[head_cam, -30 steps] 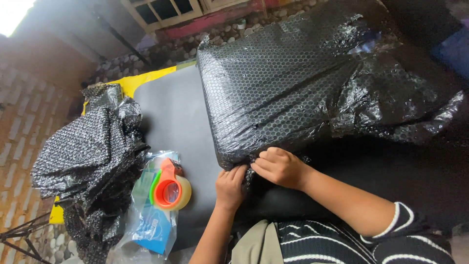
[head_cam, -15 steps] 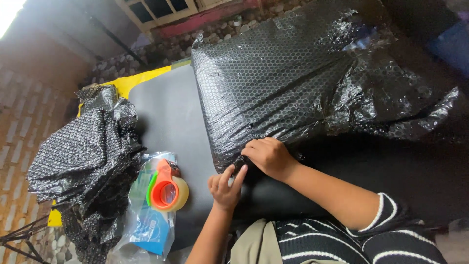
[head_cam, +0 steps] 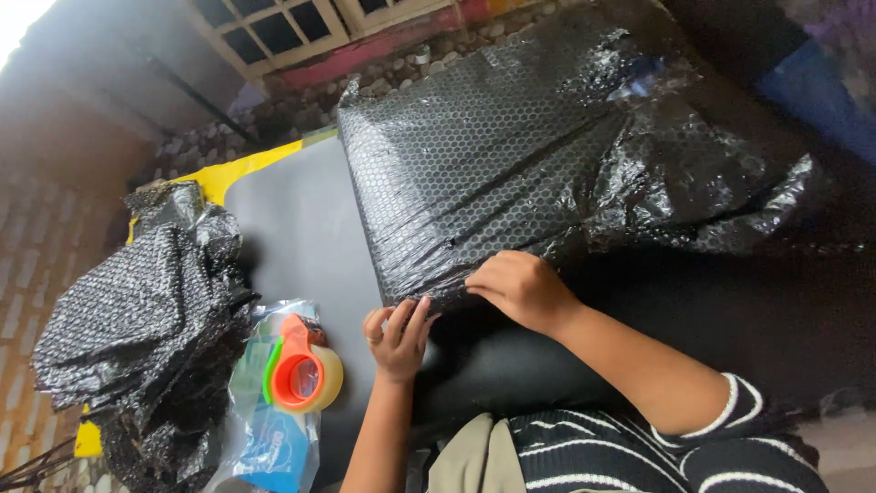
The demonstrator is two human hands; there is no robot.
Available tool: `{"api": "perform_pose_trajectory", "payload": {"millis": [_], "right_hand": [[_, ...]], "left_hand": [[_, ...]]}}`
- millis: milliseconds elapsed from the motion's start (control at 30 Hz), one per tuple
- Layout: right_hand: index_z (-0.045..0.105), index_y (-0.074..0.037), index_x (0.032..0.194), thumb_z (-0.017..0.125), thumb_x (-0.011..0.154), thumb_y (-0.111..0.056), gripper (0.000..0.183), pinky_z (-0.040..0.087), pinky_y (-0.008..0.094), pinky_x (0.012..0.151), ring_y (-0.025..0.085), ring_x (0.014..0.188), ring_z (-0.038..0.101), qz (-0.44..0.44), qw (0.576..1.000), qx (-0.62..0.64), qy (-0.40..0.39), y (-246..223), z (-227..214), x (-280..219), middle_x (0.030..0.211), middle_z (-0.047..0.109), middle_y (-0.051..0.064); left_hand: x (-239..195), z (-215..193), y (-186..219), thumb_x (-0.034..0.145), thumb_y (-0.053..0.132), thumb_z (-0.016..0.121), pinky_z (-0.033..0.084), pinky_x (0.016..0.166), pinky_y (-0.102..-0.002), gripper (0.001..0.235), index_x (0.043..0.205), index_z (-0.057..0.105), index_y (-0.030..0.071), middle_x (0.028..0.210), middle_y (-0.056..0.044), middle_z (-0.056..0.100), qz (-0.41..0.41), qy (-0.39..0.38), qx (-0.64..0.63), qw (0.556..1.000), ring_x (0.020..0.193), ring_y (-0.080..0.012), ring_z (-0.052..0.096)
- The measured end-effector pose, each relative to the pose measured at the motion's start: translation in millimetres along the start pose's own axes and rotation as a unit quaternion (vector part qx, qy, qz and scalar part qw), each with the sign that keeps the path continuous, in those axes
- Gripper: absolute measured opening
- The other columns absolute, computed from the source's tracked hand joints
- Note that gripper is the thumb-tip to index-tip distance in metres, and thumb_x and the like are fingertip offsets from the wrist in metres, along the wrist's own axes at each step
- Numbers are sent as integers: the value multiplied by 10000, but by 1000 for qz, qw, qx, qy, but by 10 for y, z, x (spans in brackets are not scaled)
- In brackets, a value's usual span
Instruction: The person wraps a large rectangular item in black bubble wrap on a table. They use a tape dispenser to apply clear tape, folding and smoothing the wrap to secure the package. The person repeatedly tapes and adjusts the bubble wrap to ensure the item is fully enclosed.
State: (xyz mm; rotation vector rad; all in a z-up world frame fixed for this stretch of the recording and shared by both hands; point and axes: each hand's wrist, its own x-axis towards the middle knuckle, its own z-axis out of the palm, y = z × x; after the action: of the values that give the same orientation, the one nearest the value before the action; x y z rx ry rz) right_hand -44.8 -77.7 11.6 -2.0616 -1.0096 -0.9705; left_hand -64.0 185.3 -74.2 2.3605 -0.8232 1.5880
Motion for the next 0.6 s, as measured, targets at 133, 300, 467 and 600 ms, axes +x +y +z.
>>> {"api": "perform_pose_trajectory", "payload": {"millis": [133, 300, 467, 600], "right_hand": [[753, -168, 868, 828, 845, -154, 80, 559, 275, 644, 172, 712, 659, 138, 990, 37, 14, 45, 134, 35, 746, 628, -38], [720, -229, 796, 856, 815, -269, 143, 515, 283, 635, 151, 740, 574, 116, 989, -87, 44, 143, 196, -57, 807, 474, -55], [785, -259, 793, 856, 857, -220, 103, 544, 284, 839, 167, 836, 671, 206, 966, -86, 128, 77, -714, 58, 788, 669, -71], [779, -46, 1007, 854, 1067, -59, 96, 529, 376, 907, 260, 969, 693, 378, 897, -173, 148, 508, -1996, -904, 1007, 733, 117]], "left_hand": [[-90, 31, -10, 897, 331, 774, 498, 804, -412, 332, 1221, 777, 259, 1156, -13, 707, -12, -1, -18, 1000, 974, -263, 496], [-36, 21, -1, 938, 385, 723, 496, 817, -390, 383, 1278, 753, 211, 1210, -7, 632, -11, -23, 30, 999, 999, -252, 466], [38, 26, -8, 952, 399, 707, 471, 829, -329, 432, 1322, 723, 176, 1346, 20, 658, -15, -28, 13, 999, 957, -214, 455], [163, -144, -13, 1036, 353, 678, 437, 924, -305, 386, 1298, 696, 69, 1369, -72, 668, 42, -89, 15, 995, 1171, -113, 656]]}}
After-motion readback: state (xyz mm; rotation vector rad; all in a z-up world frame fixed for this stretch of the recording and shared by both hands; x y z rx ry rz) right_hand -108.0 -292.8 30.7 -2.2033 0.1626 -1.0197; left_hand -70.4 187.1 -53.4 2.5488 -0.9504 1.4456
